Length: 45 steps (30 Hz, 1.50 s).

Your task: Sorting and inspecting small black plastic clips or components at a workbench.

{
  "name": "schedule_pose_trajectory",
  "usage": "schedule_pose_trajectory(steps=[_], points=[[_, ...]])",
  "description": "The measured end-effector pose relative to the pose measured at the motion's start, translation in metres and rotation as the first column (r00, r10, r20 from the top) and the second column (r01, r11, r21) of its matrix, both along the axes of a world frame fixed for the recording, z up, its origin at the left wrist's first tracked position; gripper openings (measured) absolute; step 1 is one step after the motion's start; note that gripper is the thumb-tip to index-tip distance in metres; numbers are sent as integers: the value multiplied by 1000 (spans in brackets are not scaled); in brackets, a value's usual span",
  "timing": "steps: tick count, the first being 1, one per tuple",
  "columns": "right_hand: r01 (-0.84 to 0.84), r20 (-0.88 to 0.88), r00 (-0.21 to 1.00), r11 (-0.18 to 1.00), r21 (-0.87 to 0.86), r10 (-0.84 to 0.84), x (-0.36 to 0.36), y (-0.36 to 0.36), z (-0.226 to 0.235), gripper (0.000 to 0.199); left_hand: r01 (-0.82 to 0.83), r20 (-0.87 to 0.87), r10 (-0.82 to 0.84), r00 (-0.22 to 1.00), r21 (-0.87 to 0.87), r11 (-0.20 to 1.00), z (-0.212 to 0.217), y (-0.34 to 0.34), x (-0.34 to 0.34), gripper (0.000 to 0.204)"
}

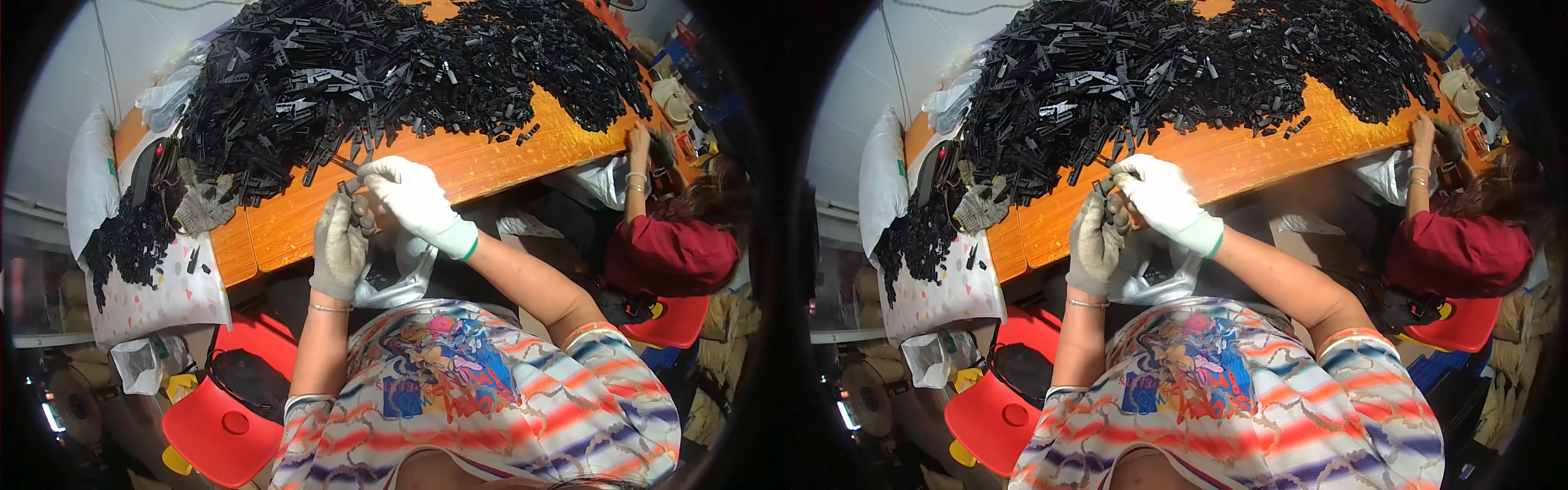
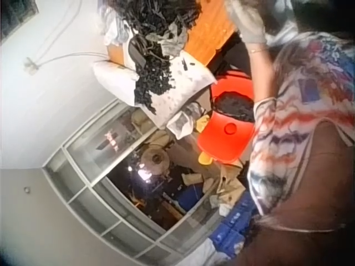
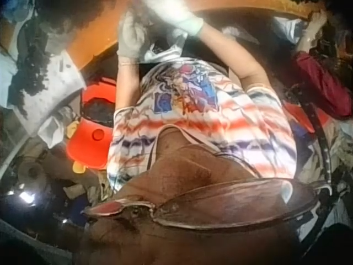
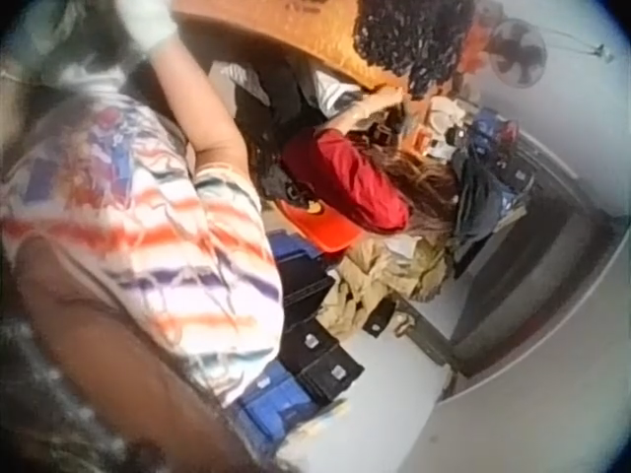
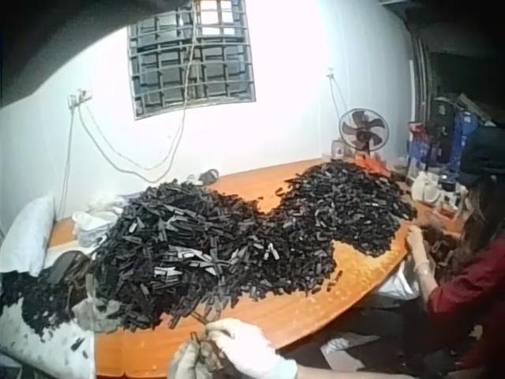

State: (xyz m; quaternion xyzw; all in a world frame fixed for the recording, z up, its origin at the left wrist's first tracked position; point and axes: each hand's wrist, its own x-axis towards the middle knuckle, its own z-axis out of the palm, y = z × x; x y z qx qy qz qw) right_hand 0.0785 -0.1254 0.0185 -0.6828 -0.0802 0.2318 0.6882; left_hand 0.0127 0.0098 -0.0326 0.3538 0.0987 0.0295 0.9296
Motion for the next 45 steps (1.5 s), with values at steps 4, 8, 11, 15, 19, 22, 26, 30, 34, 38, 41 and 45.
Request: schedule_pose_trajectory(steps=[4, 8, 11, 15, 19, 22, 26, 30, 34, 38, 41, 45], points=[[12, 142, 990, 999, 50, -19, 3, 6, -18, 26, -51, -47, 63, 997, 215, 975, 4, -8, -1, 25], [-8, 57, 998, 996, 91, 2, -3, 6, -6, 28, -38, 12, 36, 999, 322, 946, 6, -10, -3, 25], [2, 59, 998, 997, 74, -7, -4, 7, -4, 29, -58, -6, 65, 998, 374, 926, 10, -13, -4, 28], [-26, 55, 998, 990, 136, 18, -4, 8, -11, 29, -83, -25, 102, 994, 406, 910, 10, -14, -4, 30], [-78, 213, 973, 996, -38, 84, -1, 4, -16, 29, -60, -23, 78, 997, 434, 899, 7, -13, -7, 27], [115, 771, 594, 924, -365, 230, 4, 1, -28, 25, -40, -50, 82, 995, 556, 830, 7, -16, -7, 26], [118, 711, 486, 768, -629, 508, 3, 2, -23, 17, -114, 1, 147, 989, 629, 769, 1, -20, -3, 21], [109, 738, 425, 780, -617, 524, 10, -1, -27, 14, -93, -84, 200, 976, 670, 736, 4, -26, 4, 24], [100, 723, 466, 782, -615, 509, 22, -1, -28, 14, -96, -217, 252, 943, 549, 830, 9, -29, 25, 26], [62, 666, 483, 737, -673, 568, 32, -15, -23, 15, 15, -253, 183, 950, 621, 784, 13, -34, 44, 27], [166, 743, 467, 777, -607, 480, 32, -20, -38, 16, 56, -308, 138, 941, 547, 835, 11, -35, 51, 26], [219, 705, 639, 807, -549, 306, 24, -23, -33, 17, 104, -206, 23, 978, 585, 805, 14, -31, 44, 26]])
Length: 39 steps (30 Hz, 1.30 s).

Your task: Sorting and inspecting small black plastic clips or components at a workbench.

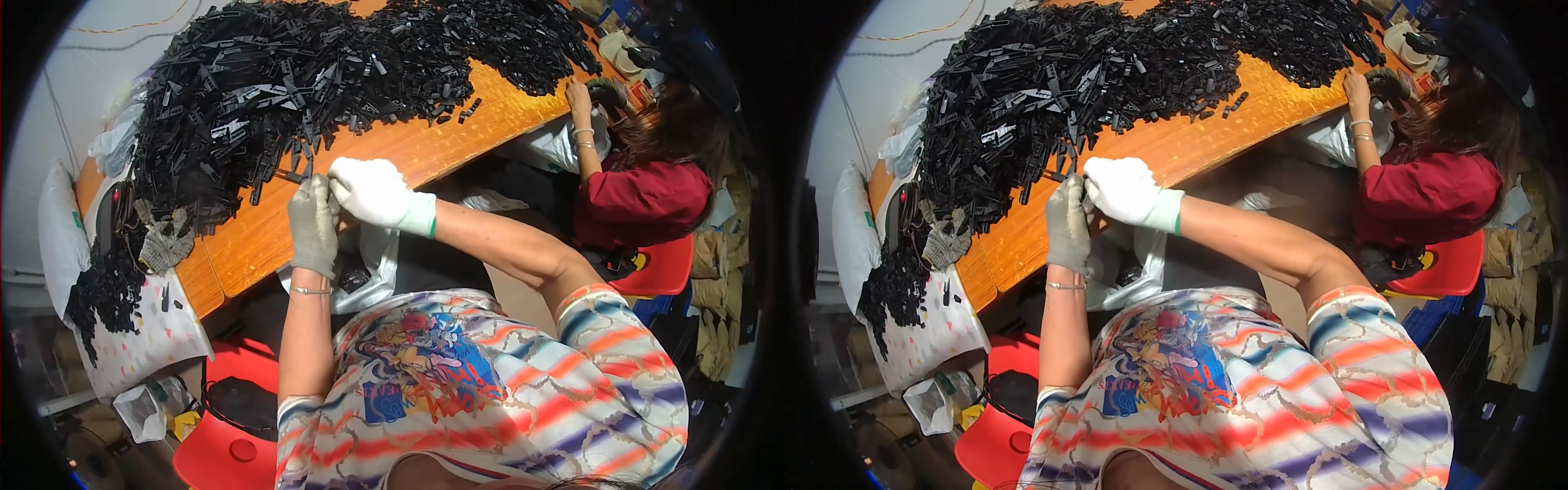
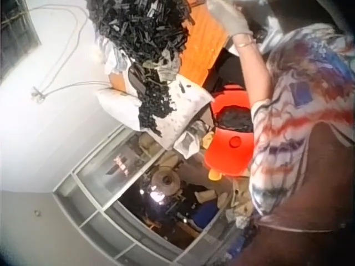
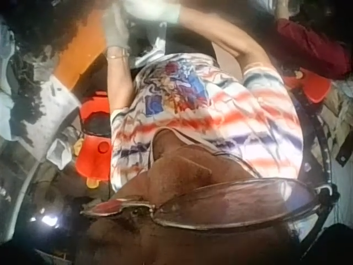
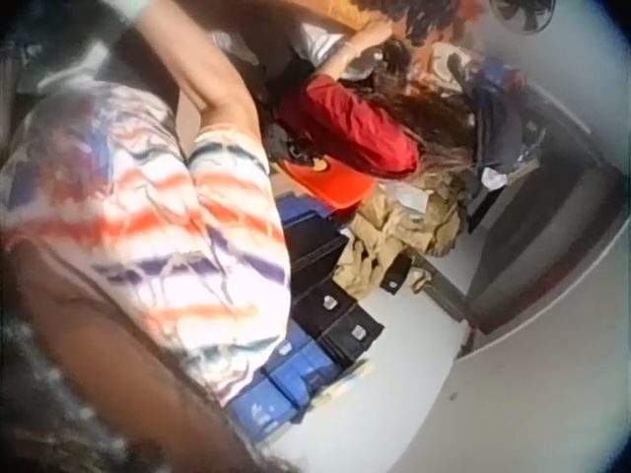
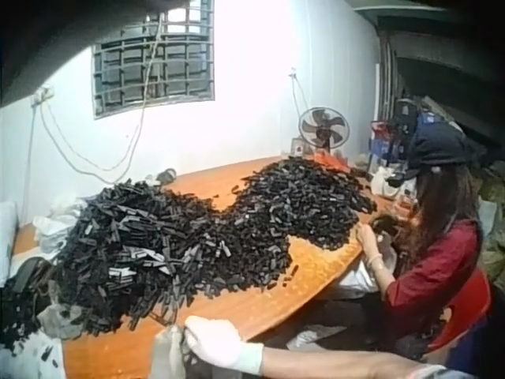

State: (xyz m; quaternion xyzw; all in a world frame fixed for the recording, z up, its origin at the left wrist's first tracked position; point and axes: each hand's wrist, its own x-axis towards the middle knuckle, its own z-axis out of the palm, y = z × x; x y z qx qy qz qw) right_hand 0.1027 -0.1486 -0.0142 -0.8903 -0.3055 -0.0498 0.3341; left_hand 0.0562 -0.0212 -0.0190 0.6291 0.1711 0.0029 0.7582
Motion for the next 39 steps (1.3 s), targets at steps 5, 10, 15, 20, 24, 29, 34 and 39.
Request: schedule_pose_trajectory(steps=[5, 10, 15, 20, 24, 29, 34, 39], points=[[150, -426, 902, 977, 150, -73, 9, -12, 11, 31, 80, 76, -76, 994, -55, 995, 3, -3, -23, 27], [103, -732, 571, 852, 514, 373, 2, -27, 13, 31, 24, 14, -21, 1000, -299, 954, -10, 8, -47, 25], [95, -705, 576, 823, 560, 414, -14, -16, 6, 25, 168, 56, -159, 986, -337, 926, -13, 1, -61, 24], [31, -690, 693, 947, 319, 209, -21, -6, -3, 27, 99, 27, -96, 995, -359, 928, -30, 3, -82, 25], [-140, -480, 859, 983, 116, 179, 2, -17, 1, 28, 54, -22, -52, 998, 631, 774, -43, 19, -95, 28], [244, -95, 966, 969, 34, -240, 53, -26, -21, 19, -49, 82, -64, 995, 914, 402, -25, 24, -103, 35], [280, -46, 958, 958, -64, -283, 77, -19, -20, 20, -100, 118, -42, 992, 950, 297, -17, 24, -90, 33], [276, 217, 943, 956, -94, -251, 86, -6, -29, 17, -126, 137, -57, 989, 977, 172, -9, 26, -29, 35]])
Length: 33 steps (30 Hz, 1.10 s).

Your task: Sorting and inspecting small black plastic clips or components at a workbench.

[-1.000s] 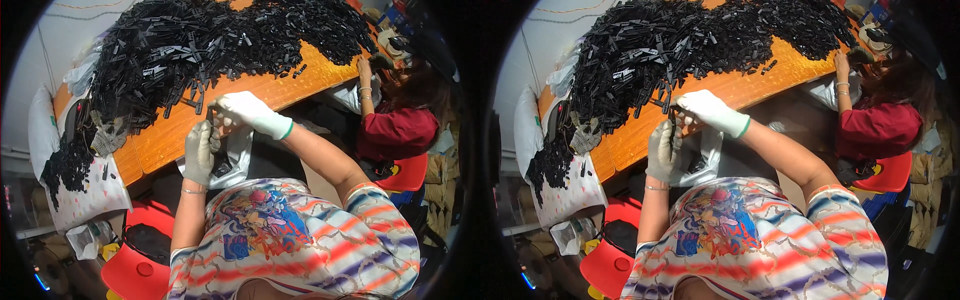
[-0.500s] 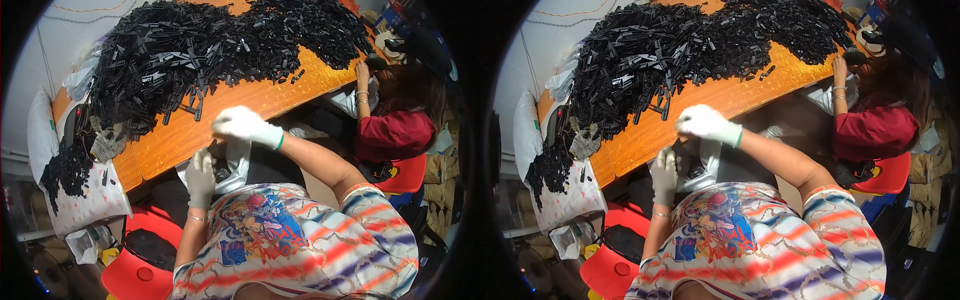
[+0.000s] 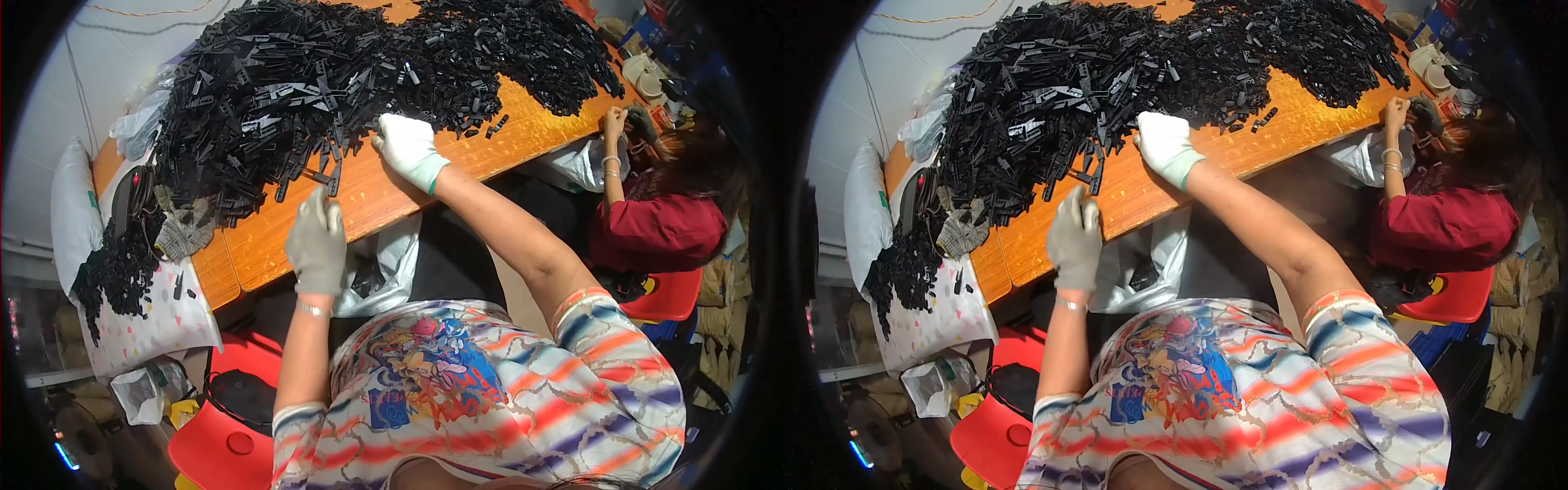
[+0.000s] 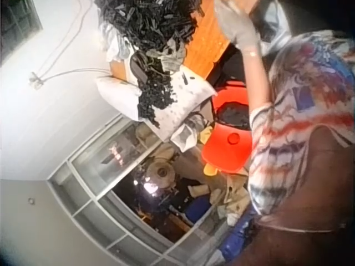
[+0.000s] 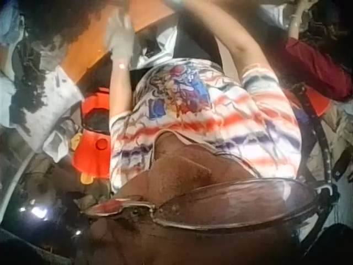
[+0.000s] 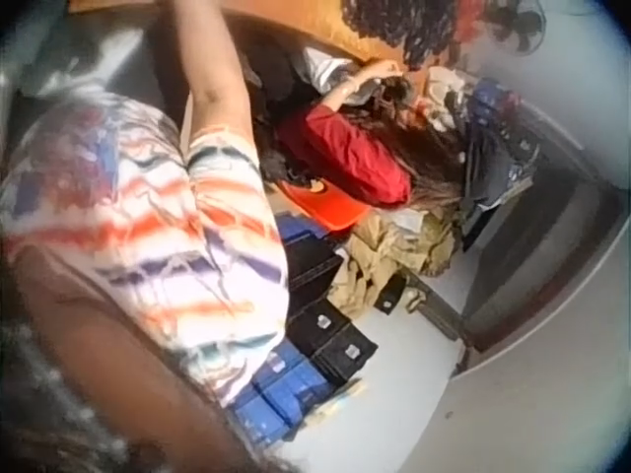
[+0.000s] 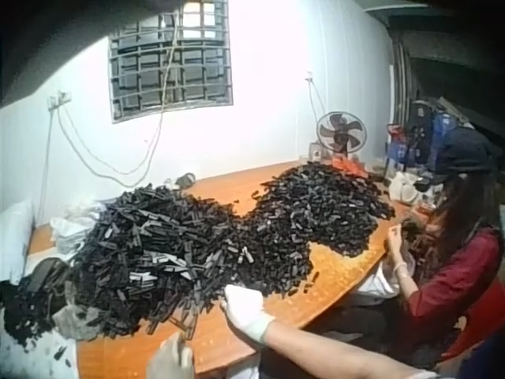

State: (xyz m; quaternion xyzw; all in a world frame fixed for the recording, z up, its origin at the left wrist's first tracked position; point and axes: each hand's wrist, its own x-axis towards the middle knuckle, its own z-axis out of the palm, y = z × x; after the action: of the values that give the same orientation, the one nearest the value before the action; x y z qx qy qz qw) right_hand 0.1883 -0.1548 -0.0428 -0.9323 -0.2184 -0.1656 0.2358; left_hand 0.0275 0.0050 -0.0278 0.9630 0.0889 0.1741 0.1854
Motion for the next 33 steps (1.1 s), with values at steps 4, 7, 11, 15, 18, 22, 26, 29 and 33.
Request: schedule_pose_trajectory(steps=[4, 7, 11, 15, 18, 22, 26, 29, 33], points=[[18, 9, 1000, 1000, -7, -18, 4, 1, -12, 10, -13, -155, 29, 987, 104, 994, 8, -3, 53, 28], [-13, -12, 1000, 1000, -24, 13, -6, -2, -8, 8, -7, -209, 38, 977, 146, 989, 6, -4, 62, 25], [-94, -25, 995, 995, 38, 95, -23, -17, -8, 5, -35, -153, 49, 987, 88, 995, 7, -8, 52, 19], [-125, -67, 990, 992, 27, 126, -28, -26, -4, 6, 35, -47, -39, 998, -75, 997, 1, -8, 42, 12], [-49, -169, 985, 999, -11, 46, -26, -22, -6, 7, 84, 31, -82, 996, -72, 994, -10, -6, 36, 13], [30, -134, 990, 997, -74, -40, -35, -20, -3, 7, 119, 43, -116, 992, -77, 990, -16, -5, 29, 20], [-50, -349, 927, 967, 251, 139, -62, -25, 28, 11, 183, 263, -37, 964, -555, 812, -29, -7, 27, 28], [212, -704, 558, 745, 632, 439, -81, -18, 45, 11, 114, 99, -91, 991, -978, 175, -28, -16, 22, 25], [91, -573, 612, 671, 736, 545, -98, -8, 45, 17, 187, 187, 14, 982, -974, -126, -24, -28, 15, 26]])
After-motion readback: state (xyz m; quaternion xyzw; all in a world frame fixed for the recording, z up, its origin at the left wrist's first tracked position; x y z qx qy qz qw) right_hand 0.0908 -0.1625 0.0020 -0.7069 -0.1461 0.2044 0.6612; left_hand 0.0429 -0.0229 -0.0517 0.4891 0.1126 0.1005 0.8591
